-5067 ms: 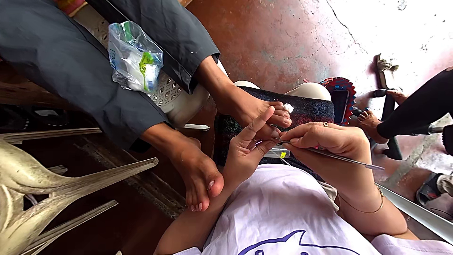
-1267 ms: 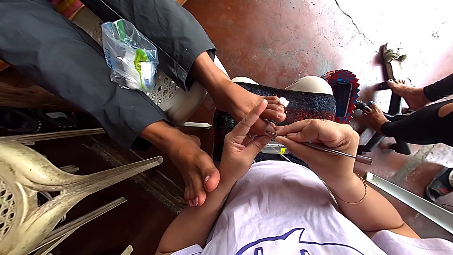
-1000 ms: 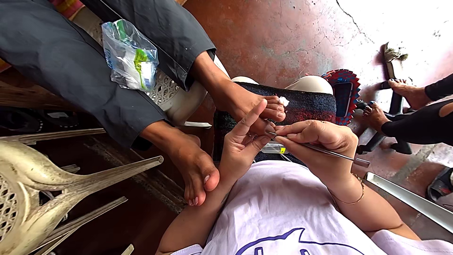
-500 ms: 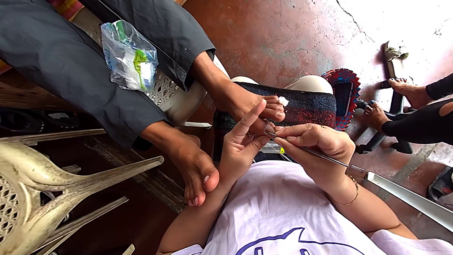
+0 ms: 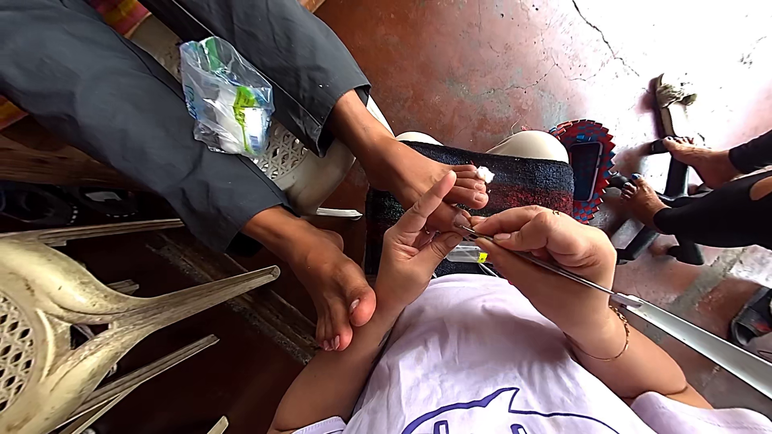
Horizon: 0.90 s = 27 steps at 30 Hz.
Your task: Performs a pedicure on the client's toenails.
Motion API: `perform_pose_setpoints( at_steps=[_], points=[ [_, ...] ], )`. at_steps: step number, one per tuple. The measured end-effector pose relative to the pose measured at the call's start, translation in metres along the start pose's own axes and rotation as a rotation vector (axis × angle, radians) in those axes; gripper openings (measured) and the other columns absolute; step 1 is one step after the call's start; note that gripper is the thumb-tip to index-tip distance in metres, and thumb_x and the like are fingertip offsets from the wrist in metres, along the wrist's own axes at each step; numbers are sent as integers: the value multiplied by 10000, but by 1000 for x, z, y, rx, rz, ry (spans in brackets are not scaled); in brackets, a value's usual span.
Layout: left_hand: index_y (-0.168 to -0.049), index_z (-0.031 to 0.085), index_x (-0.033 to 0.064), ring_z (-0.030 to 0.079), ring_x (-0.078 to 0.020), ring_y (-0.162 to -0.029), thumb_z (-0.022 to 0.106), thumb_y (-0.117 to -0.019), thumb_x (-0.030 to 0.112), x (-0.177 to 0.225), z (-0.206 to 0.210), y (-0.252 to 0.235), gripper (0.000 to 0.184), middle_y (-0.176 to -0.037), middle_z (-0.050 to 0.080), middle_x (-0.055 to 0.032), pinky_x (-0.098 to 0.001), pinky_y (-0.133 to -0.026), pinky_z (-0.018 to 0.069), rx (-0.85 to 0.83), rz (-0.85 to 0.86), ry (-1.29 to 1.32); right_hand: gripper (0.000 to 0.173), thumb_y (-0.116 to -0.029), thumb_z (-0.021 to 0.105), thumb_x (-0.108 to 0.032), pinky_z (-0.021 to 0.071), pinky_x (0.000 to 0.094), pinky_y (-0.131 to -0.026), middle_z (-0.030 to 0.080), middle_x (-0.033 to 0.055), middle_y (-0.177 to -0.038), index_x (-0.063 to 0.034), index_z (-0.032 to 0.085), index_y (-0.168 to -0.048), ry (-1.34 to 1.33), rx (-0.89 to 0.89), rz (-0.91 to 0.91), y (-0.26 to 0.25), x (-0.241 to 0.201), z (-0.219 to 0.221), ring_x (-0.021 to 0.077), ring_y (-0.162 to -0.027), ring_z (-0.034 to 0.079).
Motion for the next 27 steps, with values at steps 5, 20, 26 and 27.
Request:
perform_pose_setpoints(
  at_steps=[5,20,26,27],
  points=[
    [-1481,542,177,662,-152,-1137,655,-932,-63,-1,-2,2,610,-1292,667,-48,-320,-983,562,29,-20,-30,96,-827,708,62,584,183,-723,746,75,-911,-14,687,-774,181,-143,24,-18,-12,1,71,-855,708],
    [-1479,542,179,657,-163,-1132,660,-931,-54,-1,-2,2,607,-1285,659,-61,-319,-959,571,20,-24,-33,120,-774,782,34,597,190,-688,764,52,-847,-28,685,-741,77,-94,49,-22,1,-1,63,-782,725],
    [-1486,535,175,645,-151,-1157,656,-933,-57,0,-2,1,612,-1310,649,-53,-310,-984,556,13,-14,-20,114,-783,791,39,608,205,-693,772,73,-866,-13,691,-762,23,-28,52,-15,5,-1,89,-804,742],
    [-1487,533,172,646,-150,-1151,653,-934,-59,1,-2,1,611,-1308,648,-54,-307,-982,556,13,-11,-21,118,-785,791,40,608,206,-691,772,76,-868,-12,688,-759,19,-19,49,-14,5,-1,91,-802,742]
  ],
)
Point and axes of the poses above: each hand's wrist, its own y-axis away from the middle knuckle, its own z-axis out of the palm, x = y × z, the point moved 7 cm from there along -y, towards the middle knuckle
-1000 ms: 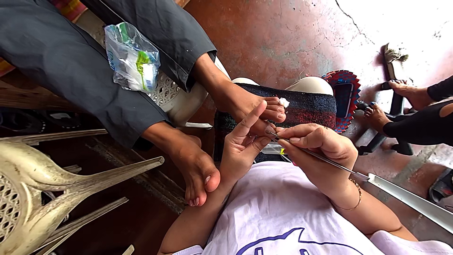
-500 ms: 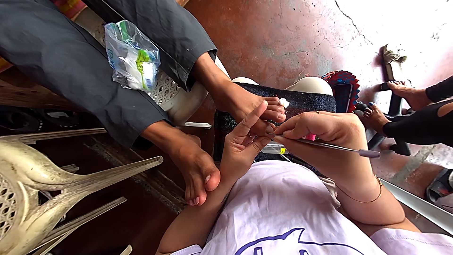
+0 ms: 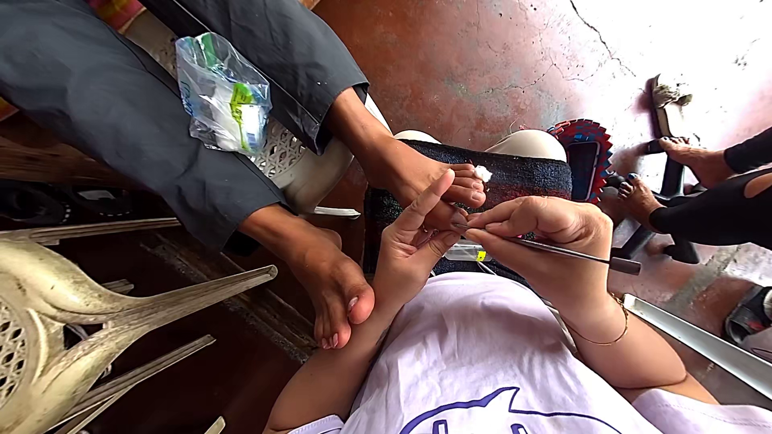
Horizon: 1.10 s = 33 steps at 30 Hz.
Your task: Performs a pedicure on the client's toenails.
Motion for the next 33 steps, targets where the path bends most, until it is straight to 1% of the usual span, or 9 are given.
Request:
perform_pose_setpoints(
  at_steps=[4,7,13,15,20,24,28,30,33],
  points=[
    [-1488,531,179,645,-145,-1136,649,-936,-57,0,0,0,612,-1304,643,-53,-303,-983,550,0,2,3,134,-790,787,49,607,202,-698,773,81,-874,-13,675,-751,-14,23,-20,4,1,1,88,-814,744],
    [-1495,523,175,649,-145,-1126,648,-932,-65,-1,-1,0,624,-1298,646,-57,-296,-966,557,6,-5,-8,144,-795,782,67,621,217,-720,769,97,-885,-1,662,-754,-41,33,-45,6,2,2,108,-839,751],
    [-1497,519,170,656,-150,-1135,651,-942,-48,0,0,0,611,-1306,652,-57,-306,-975,560,7,2,-10,140,-811,764,83,628,232,-738,762,125,-901,20,649,-760,-55,52,-91,13,2,3,133,-864,754],
    [-1493,524,169,660,-153,-1128,644,-945,-49,1,1,-1,602,-1304,654,-61,-310,-967,565,0,8,1,154,-829,758,73,626,243,-752,763,133,-906,17,638,-751,-27,53,-130,15,1,4,145,-877,754],
    [-1493,524,165,667,-161,-1126,645,-945,-50,1,1,0,601,-1292,665,-69,-315,-978,561,5,14,13,162,-856,750,60,633,290,-840,765,150,-930,12,629,-760,61,68,-260,22,-2,7,186,-959,759],
    [-1493,523,163,660,-162,-1130,644,-942,-55,2,1,0,605,-1297,657,-70,-315,-982,557,4,10,21,161,-871,749,42,637,308,-868,768,146,-940,5,628,-771,132,83,-324,26,-3,9,194,-981,760],
    [-1498,518,165,671,-159,-1112,643,-942,-57,1,1,0,612,-1280,668,-70,-315,-974,562,7,4,28,169,-887,735,47,639,312,-858,758,155,-965,0,603,-792,159,91,-336,30,-4,11,206,-995,755],
    [-1494,523,173,673,-157,-1111,639,-942,-61,1,1,0,611,-1272,674,-64,-315,-977,562,10,1,35,165,-883,722,61,634,288,-837,746,149,-971,0,593,-800,123,78,-283,27,-5,9,186,-984,747],
    [-1489,532,176,662,-155,-1114,644,-930,-75,0,0,0,623,-1280,662,-63,-308,-966,562,18,-3,39,161,-861,705,77,599,222,-764,734,134,-942,5,599,-764,97,30,-186,17,-12,6,135,-913,722]
  ],
)
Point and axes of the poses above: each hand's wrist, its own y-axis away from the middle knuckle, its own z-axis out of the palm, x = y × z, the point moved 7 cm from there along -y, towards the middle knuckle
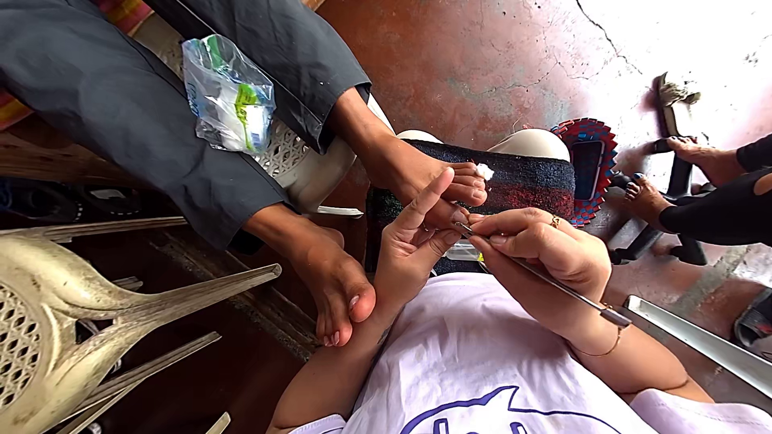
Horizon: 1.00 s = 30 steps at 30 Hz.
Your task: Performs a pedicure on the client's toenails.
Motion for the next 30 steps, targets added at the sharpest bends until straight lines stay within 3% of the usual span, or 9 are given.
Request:
perform_pose_setpoints(
  at_steps=[5,10,16,30],
  points=[
    [-1484,540,183,660,-148,-1136,652,-919,-84,0,0,0,634,-1302,660,-50,-306,-978,559,9,-3,-3,149,-856,696,48,565,183,-705,736,96,-892,-18,646,-732,113,-150,72,-22,-9,-1,83,-854,705],
    [-1483,543,196,659,-142,-1141,664,-913,-80,0,-1,2,645,-1328,651,-36,-306,-983,558,21,-9,-16,87,-839,714,17,550,172,-661,746,44,-844,-42,723,-775,149,-220,101,-33,-6,0,36,-775,688],
    [-1483,544,197,653,-150,-1147,663,-920,-65,-1,-2,2,632,-1325,648,-42,-316,-968,565,15,-11,5,84,-786,773,38,579,170,-676,752,59,-839,-9,707,-764,-1,-163,111,-33,4,-2,50,-771,703],
    [-1479,547,199,664,-143,-1100,654,-931,-54,0,-2,2,613,-1262,667,-49,-307,-934,577,18,-24,18,117,-783,796,48,611,205,-695,770,82,-876,0,691,-764,-101,-52,101,-21,12,-2,91,-809,741]
  ],
)
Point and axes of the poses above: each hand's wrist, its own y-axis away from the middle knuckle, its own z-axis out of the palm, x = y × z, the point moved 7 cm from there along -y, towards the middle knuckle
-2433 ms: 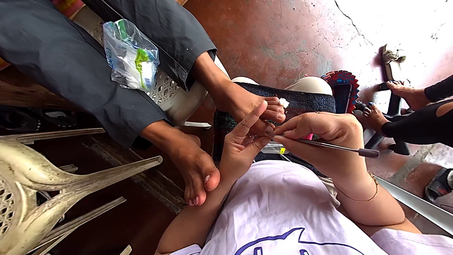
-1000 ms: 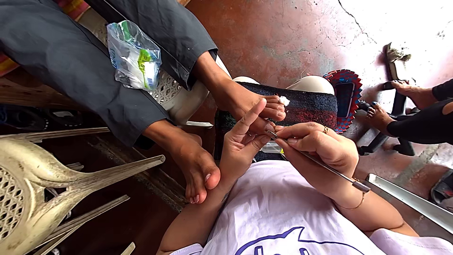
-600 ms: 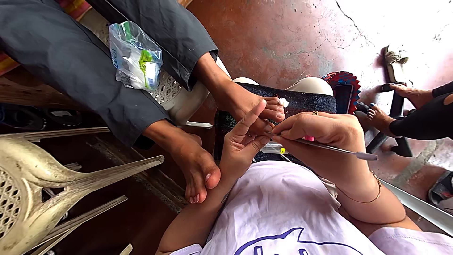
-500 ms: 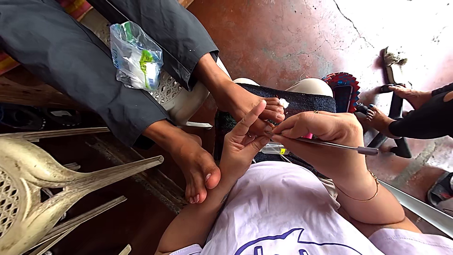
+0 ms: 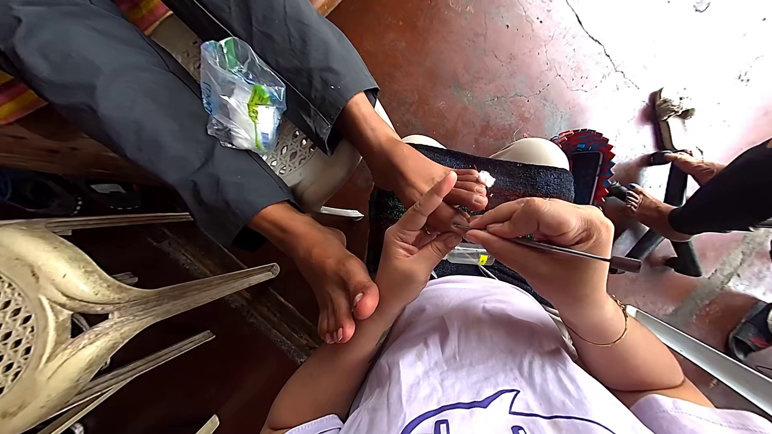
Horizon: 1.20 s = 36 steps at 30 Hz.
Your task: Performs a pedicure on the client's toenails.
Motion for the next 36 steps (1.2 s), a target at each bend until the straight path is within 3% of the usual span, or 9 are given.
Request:
perform_pose_setpoints(
  at_steps=[15,29,36],
  points=[
    [-1480,548,206,673,-153,-1089,650,-933,-62,-1,1,-1,617,-1251,676,-67,-314,-958,568,-9,-1,14,155,-838,762,51,605,205,-731,768,116,-895,7,643,-749,60,78,-112,17,-2,5,106,-844,742],
    [-1486,539,194,669,-164,-1086,645,-936,-62,-1,1,-1,616,-1255,667,-86,-317,-950,569,-10,0,3,173,-877,773,16,638,292,-832,774,132,-926,-11,630,-784,154,127,-221,33,0,9,186,-962,765],
    [-1481,546,200,674,-167,-1095,642,-937,-67,-2,2,-1,614,-1252,677,-85,-321,-971,563,-6,-8,36,155,-902,746,10,627,247,-781,762,125,-961,-16,613,-827,170,139,-207,35,-2,10,154,-933,754]
  ],
)
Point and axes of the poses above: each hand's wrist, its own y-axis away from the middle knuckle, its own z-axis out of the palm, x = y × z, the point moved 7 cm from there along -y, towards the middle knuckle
